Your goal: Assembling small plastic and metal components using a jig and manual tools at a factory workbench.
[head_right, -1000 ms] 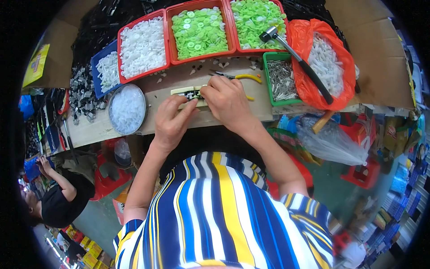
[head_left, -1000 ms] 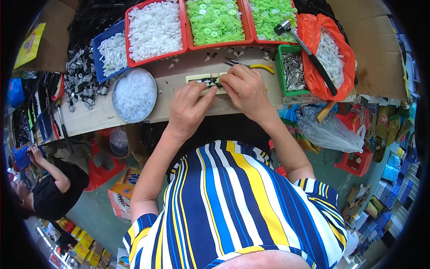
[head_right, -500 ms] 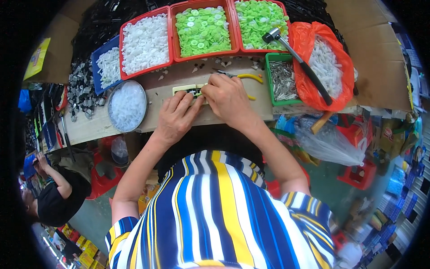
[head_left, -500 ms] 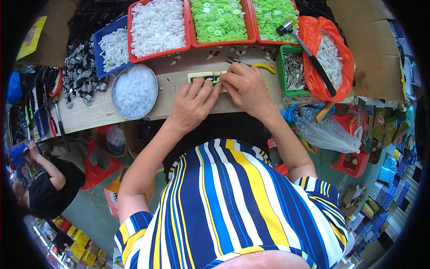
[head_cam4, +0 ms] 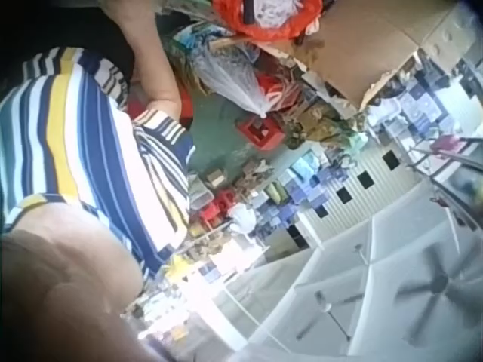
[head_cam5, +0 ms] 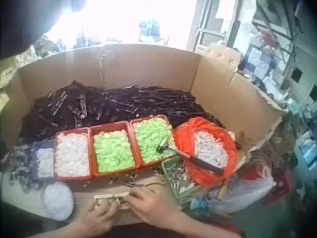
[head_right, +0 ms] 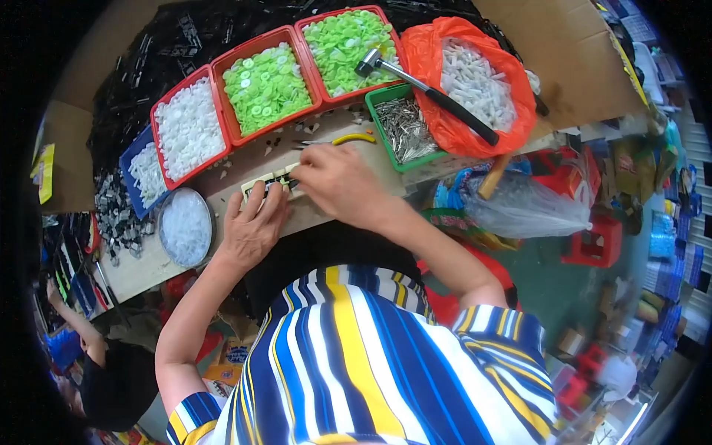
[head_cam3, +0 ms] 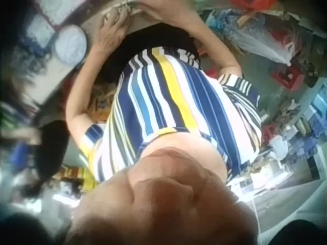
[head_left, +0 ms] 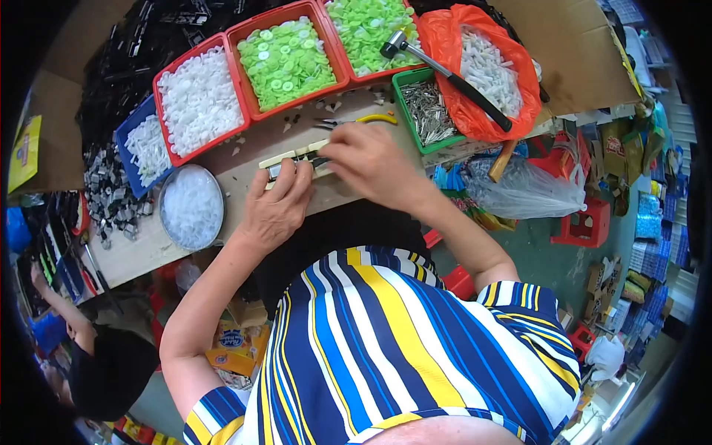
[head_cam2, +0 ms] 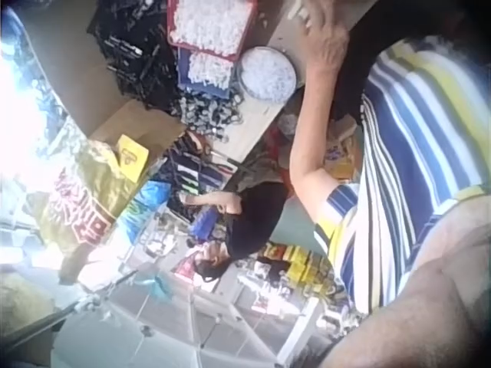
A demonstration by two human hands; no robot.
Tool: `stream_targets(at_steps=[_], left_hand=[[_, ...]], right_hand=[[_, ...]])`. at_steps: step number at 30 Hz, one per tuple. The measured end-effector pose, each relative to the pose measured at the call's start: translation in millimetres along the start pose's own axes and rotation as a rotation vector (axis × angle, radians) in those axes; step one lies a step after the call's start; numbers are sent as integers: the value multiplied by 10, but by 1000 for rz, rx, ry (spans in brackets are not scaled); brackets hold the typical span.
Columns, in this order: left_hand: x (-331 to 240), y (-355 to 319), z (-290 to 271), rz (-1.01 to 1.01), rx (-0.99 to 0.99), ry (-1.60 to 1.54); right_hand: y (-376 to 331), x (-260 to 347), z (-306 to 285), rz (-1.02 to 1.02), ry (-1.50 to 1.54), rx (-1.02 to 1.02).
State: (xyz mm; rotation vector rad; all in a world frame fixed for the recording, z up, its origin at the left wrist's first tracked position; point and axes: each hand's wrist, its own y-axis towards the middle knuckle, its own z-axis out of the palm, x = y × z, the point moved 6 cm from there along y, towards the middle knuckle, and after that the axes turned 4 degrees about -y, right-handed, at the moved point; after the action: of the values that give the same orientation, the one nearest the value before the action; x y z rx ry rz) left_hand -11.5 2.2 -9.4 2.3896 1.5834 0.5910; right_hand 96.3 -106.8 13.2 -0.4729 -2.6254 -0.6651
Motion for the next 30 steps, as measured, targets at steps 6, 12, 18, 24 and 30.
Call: stream_targets(at_steps=[6,12,18,24,30], left_hand=[[99,-41,5,-126,-36,-210],[117,-49,36,-211,-27,-301],[166,-44,-81,-331,-132,-525],[736,-459,-396,-589,-256,-437],[1727,-1092,-516,-796,-306,-93]], right_hand=[[-99,-912,-1151,364,-67,-216],[-430,-2412,-1453,542,-348,25],[-455,-2919,-1374,593,-197,54],[-504,-3063,-1547,630,-121,-96],[-505,-2804,-1690,701,242,-351]])
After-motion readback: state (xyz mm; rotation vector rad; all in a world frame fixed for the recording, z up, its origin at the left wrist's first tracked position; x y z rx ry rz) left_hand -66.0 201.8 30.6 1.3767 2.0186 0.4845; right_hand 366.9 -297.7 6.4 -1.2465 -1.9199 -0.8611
